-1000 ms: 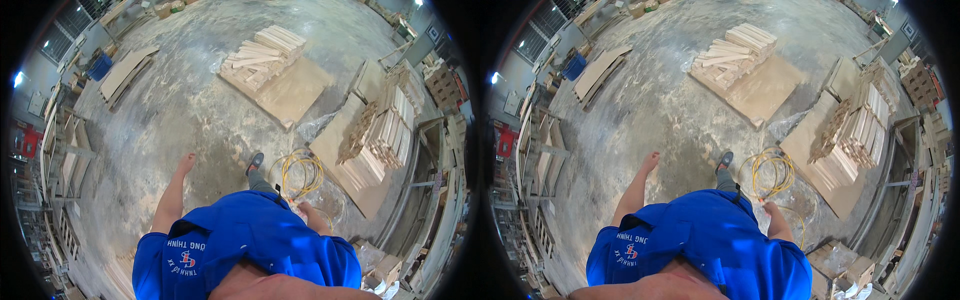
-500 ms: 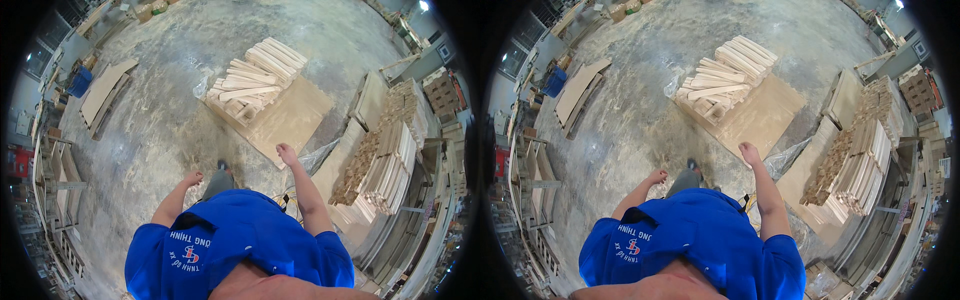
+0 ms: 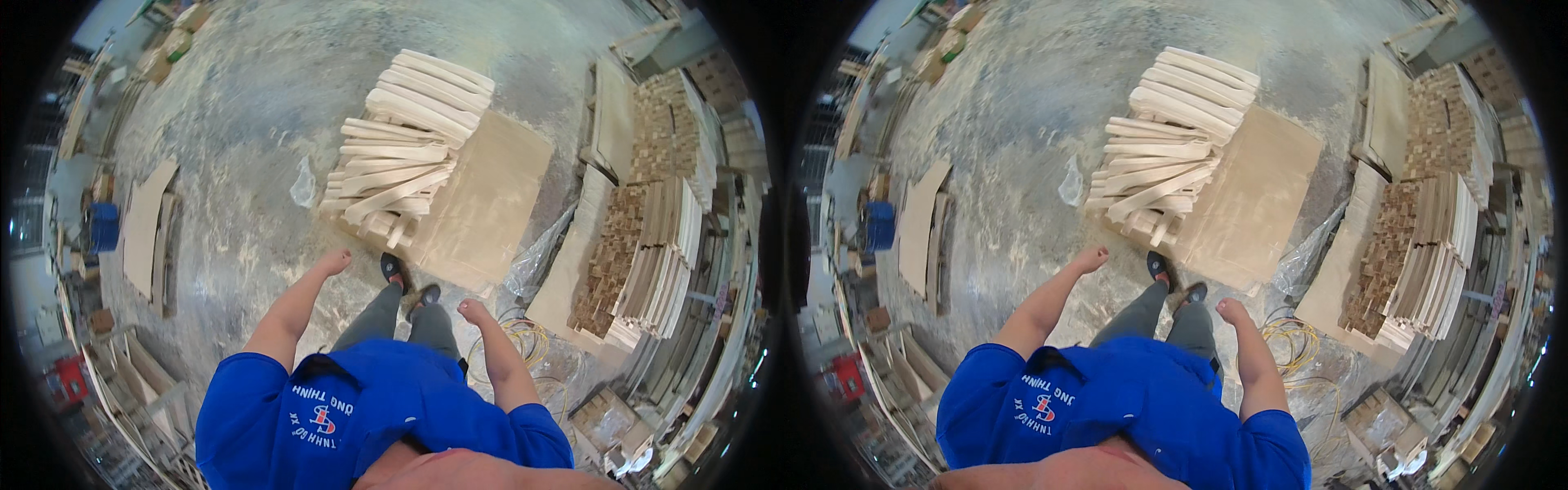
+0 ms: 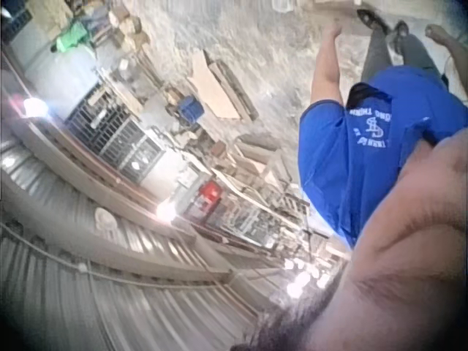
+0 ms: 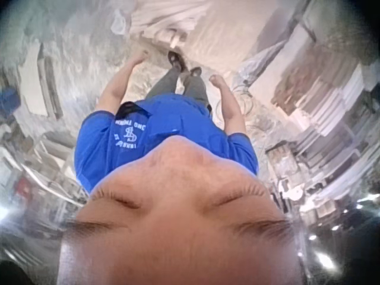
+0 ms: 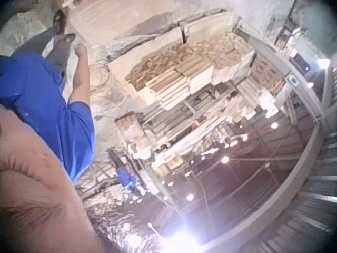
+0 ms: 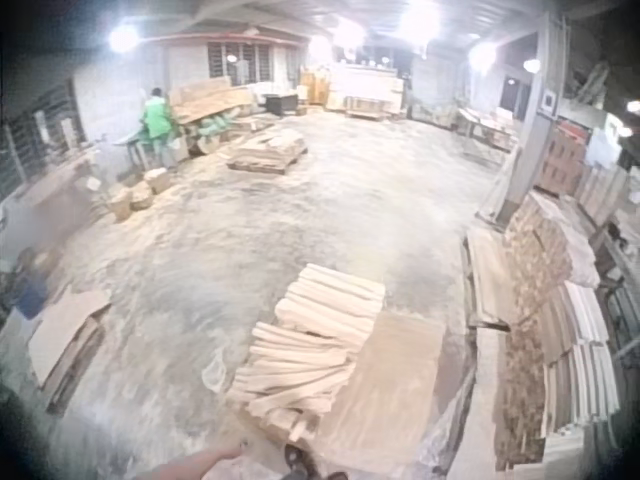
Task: The person uses a handheld tool to smooth or deburr the edges of multiple wooden chair legs. They handle the parts one at a time, moving them between piles on the floor and a nearby workbench.
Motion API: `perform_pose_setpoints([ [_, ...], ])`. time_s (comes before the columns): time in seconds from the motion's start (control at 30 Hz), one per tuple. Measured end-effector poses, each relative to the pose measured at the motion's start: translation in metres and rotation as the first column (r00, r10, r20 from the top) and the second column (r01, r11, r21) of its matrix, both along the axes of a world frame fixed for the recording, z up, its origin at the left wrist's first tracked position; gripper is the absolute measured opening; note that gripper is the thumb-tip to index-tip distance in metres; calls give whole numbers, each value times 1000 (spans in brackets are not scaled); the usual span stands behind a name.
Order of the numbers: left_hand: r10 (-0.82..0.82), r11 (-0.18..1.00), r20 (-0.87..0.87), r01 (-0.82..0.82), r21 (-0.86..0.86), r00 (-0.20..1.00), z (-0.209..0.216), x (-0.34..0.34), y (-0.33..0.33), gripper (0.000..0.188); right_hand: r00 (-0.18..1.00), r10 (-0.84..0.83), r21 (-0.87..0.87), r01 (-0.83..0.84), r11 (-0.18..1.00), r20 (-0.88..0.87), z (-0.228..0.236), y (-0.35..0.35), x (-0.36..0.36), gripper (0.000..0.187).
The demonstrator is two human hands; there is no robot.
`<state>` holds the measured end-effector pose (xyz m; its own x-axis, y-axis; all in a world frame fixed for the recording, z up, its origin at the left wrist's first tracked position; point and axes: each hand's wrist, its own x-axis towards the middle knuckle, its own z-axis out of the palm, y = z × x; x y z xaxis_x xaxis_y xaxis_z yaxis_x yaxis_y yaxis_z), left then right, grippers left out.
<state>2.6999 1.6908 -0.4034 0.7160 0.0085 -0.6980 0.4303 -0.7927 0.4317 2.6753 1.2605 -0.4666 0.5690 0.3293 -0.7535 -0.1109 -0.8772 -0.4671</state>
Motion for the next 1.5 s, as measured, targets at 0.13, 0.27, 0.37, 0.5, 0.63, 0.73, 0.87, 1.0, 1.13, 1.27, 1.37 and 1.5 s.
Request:
perform_pose_setpoints([
  [0.13,464,842,-415,-535,-68,783,-34,78,-17,33,982,-149,50,144,988,116,-25,11,52,36],
  [0.27,558,588,-544,-762,-273,626,-88,111,-54,35,924,-338,41,336,941,179,-63,22,150,38],
  [0.37,606,594,-461,-754,-278,648,-114,124,-79,33,888,-383,109,367,924,254,-89,63,222,38],
  [0.5,287,906,-82,-299,-300,954,-139,100,-69,34,814,-580,368,545,754,-17,-95,139,260,33],
  [0.63,54,978,260,2,-211,964,-148,123,-49,38,860,-502,377,498,781,-95,-102,159,246,33],
  [0.73,-155,988,360,147,50,920,-148,173,-14,45,825,-496,354,564,746,-270,-107,177,195,33],
  [0.87,-296,953,479,222,205,826,-168,255,67,49,297,-558,89,925,369,-775,-95,255,156,36],
  [1.0,-350,937,496,309,165,795,-208,352,70,48,19,-405,83,987,-141,-914,-123,305,180,44],
  [1.13,-427,901,436,410,138,792,-247,412,58,50,-31,-471,186,894,-407,-881,-150,351,237,53],
  [1.27,-522,853,341,486,189,782,-269,459,41,60,-160,-302,96,725,-683,-940,-182,368,289,56],
  [1.37,-535,845,249,510,163,807,-280,479,22,73,-146,-311,115,719,-685,-939,-204,366,303,55],
  [1.5,-606,792,37,599,118,794,-286,494,23,87,-242,-291,31,718,-696,-925,-201,373,322,48],
])
